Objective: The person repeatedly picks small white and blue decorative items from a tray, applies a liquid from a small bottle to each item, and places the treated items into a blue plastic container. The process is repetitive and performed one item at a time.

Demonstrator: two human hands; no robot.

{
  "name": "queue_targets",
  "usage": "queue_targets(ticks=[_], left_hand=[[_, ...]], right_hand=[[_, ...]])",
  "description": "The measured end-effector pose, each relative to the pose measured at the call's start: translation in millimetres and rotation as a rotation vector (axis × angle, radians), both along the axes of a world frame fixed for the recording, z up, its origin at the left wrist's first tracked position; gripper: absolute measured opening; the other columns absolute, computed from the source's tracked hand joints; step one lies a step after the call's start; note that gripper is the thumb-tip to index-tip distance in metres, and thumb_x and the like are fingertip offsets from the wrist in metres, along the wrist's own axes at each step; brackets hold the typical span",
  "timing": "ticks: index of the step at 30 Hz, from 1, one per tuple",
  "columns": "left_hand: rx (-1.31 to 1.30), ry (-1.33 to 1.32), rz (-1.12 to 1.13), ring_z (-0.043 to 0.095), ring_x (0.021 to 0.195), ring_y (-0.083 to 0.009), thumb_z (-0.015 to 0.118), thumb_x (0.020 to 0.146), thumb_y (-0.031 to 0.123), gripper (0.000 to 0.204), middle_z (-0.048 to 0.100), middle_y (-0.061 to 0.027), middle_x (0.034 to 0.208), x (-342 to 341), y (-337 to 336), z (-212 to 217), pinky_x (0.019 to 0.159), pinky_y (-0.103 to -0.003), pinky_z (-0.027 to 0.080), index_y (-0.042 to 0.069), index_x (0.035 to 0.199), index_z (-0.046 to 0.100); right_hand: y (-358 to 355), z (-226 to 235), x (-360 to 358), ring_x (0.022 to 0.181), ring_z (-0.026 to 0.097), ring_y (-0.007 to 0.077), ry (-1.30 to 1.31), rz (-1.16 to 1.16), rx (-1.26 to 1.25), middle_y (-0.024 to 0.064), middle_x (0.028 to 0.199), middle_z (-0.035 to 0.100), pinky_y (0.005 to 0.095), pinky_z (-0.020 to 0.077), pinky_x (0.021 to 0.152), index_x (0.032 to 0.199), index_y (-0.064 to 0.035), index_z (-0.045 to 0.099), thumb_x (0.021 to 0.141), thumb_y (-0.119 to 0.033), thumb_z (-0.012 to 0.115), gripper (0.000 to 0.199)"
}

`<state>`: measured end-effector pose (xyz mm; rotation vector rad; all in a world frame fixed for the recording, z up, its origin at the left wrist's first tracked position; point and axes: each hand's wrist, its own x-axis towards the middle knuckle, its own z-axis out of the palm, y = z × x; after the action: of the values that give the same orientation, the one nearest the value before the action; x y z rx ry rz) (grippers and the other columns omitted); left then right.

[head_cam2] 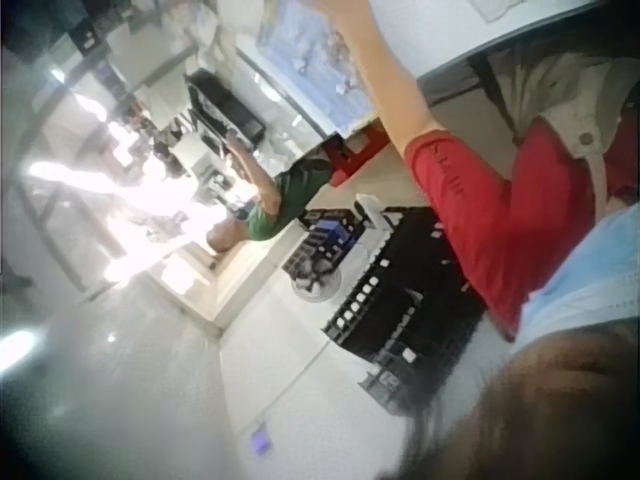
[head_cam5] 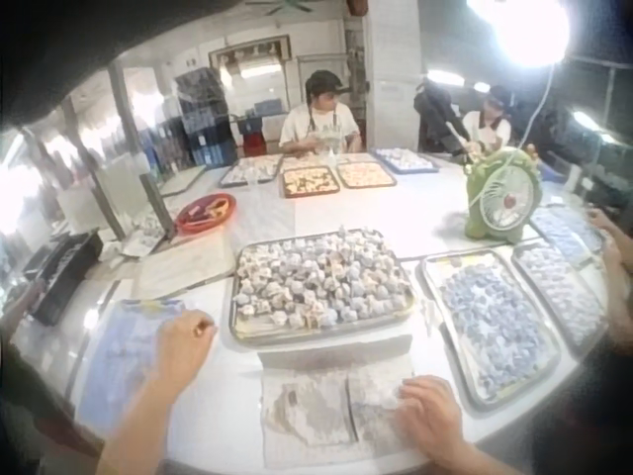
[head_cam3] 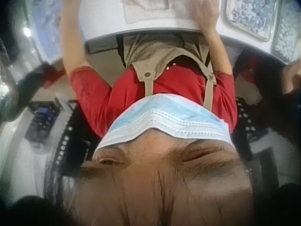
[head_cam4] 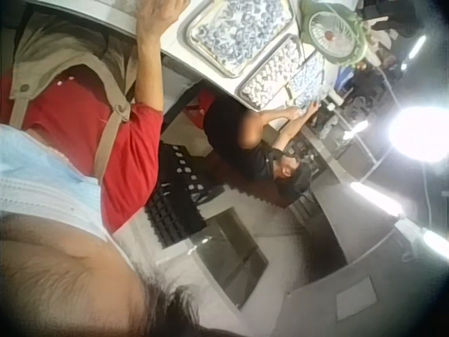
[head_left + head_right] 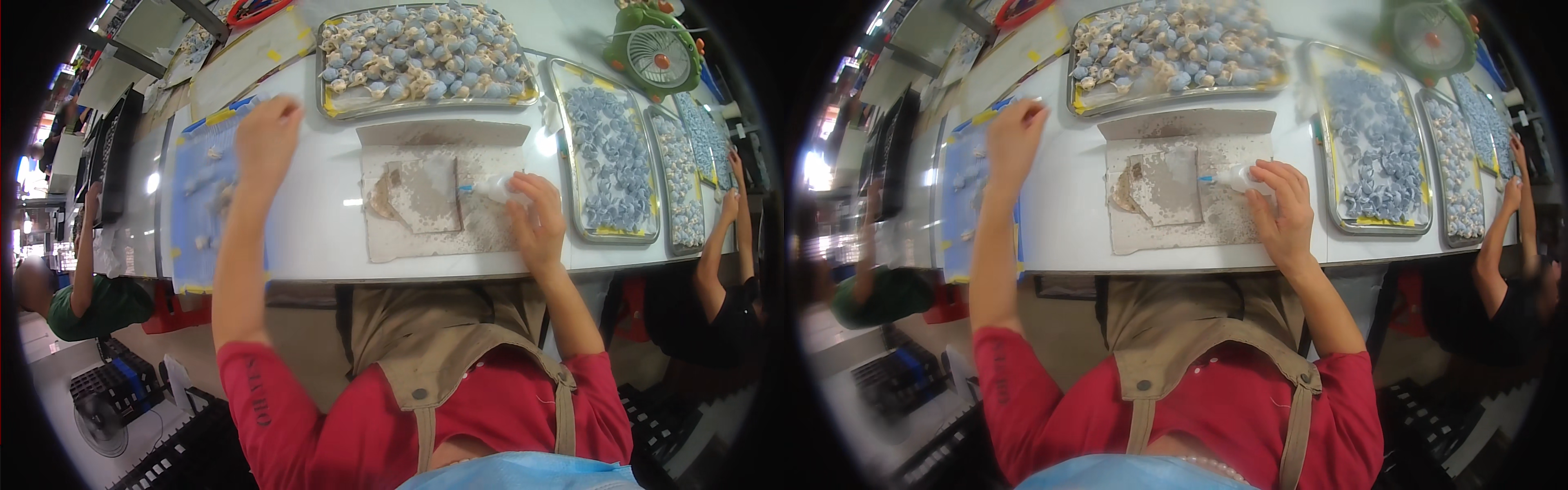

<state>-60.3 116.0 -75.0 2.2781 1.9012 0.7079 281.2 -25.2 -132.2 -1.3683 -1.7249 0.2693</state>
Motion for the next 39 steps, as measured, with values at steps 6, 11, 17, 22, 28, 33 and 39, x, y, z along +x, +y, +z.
queue_targets(ticks=[6, 11, 17, 22, 28, 33, 39], left_hand=[[0.089, 0.208, -0.085, 0.060, 0.084, -0.0282, 0.057, 0.078, 0.012, 0.022, 0.062, -0.0120, 0.091, 57.9, 75.3, -56.4, 0.075, -0.036, 0.046, 0.009, 0.099, 0.062], [0.270, -0.195, -0.114, 0.060, 0.079, -0.0248, 0.054, 0.081, 0.006, 0.027, 0.061, -0.0108, 0.087, 51.8, 57.4, -50.0, 0.071, -0.035, 0.048, 0.010, 0.107, 0.061], [-0.527, -1.359, -0.174, 0.057, 0.079, -0.0120, 0.059, 0.085, 0.009, 0.037, 0.059, -0.0127, 0.104, 83.8, -110.3, -7.6, 0.072, -0.022, 0.046, -0.004, 0.118, 0.049], [-1.036, -1.890, -0.206, 0.058, 0.084, -0.0158, 0.056, 0.086, 0.006, 0.038, 0.057, -0.0188, 0.109, 117.6, -187.0, -49.2, 0.067, -0.021, 0.048, 0.002, 0.123, 0.044], [-1.030, -1.775, -0.014, 0.059, 0.092, -0.0178, 0.056, 0.085, -0.001, 0.041, 0.053, -0.0142, 0.118, 140.1, -206.1, -48.9, 0.077, -0.024, 0.050, 0.001, 0.123, 0.043], [-0.840, -1.641, -0.103, 0.059, 0.093, -0.0173, 0.058, 0.082, -0.005, 0.040, 0.054, -0.0144, 0.115, 140.0, -212.9, -49.5, 0.081, -0.026, 0.049, 0.001, 0.119, 0.045], [-0.806, -1.529, -0.160, 0.056, 0.096, -0.0144, 0.060, 0.080, -0.008, 0.037, 0.055, -0.0124, 0.111, 136.2, -221.5, -45.0, 0.085, -0.026, 0.047, -0.001, 0.114, 0.047]], right_hand=[[2.1, -8.9, 7.6, 0.109, 0.050, 0.0300, 0.049, -0.060, -0.046, 0.0143, 0.116, 0.055, 0.0357, 0.0392, 0.092, 0.115, -0.0023, 0.054, 0.080, -0.008, 0.062, 0.036], [4.8, -10.5, 16.4, 0.104, 0.051, 0.0302, 0.098, -0.030, -0.190, 0.0150, 0.113, 0.055, 0.0352, 0.0406, 0.089, 0.118, -0.0026, 0.052, 0.080, -0.010, 0.063, 0.041], [7.2, 0.5, 20.4, 0.096, 0.053, 0.0301, -0.054, 0.066, -0.258, 0.0130, 0.099, 0.058, 0.0358, 0.0423, 0.084, 0.111, -0.0028, 0.054, 0.074, -0.015, 0.069, 0.042], [-8.7, -0.1, 16.9, 0.083, 0.056, 0.0203, 0.181, 0.035, -0.416, 0.0089, 0.088, 0.060, 0.0301, 0.0447, 0.075, 0.102, -0.0024, 0.055, 0.075, -0.015, 0.069, 0.033], [-52.3, 22.5, 25.1, 0.075, 0.053, 0.0103, 0.568, 0.101, -0.473, 0.0050, 0.082, 0.057, 0.0232, 0.0431, 0.068, 0.100, -0.0017, 0.055, 0.077, -0.015, 0.068, 0.029], [-74.0, 36.1, 30.6, 0.072, 0.050, 0.0150, 0.320, 0.121, -0.273, 0.0047, 0.077, 0.055, 0.0263, 0.0411, 0.066, 0.088, -0.0031, 0.059, 0.064, -0.017, 0.079, 0.034], [-73.3, 61.8, 16.9, 0.068, 0.046, 0.0193, -0.060, 0.100, -0.059, 0.0026, 0.069, 0.054, 0.0294, 0.0358, 0.065, 0.077, -0.0074, 0.062, 0.050, -0.031, 0.086, 0.043]])
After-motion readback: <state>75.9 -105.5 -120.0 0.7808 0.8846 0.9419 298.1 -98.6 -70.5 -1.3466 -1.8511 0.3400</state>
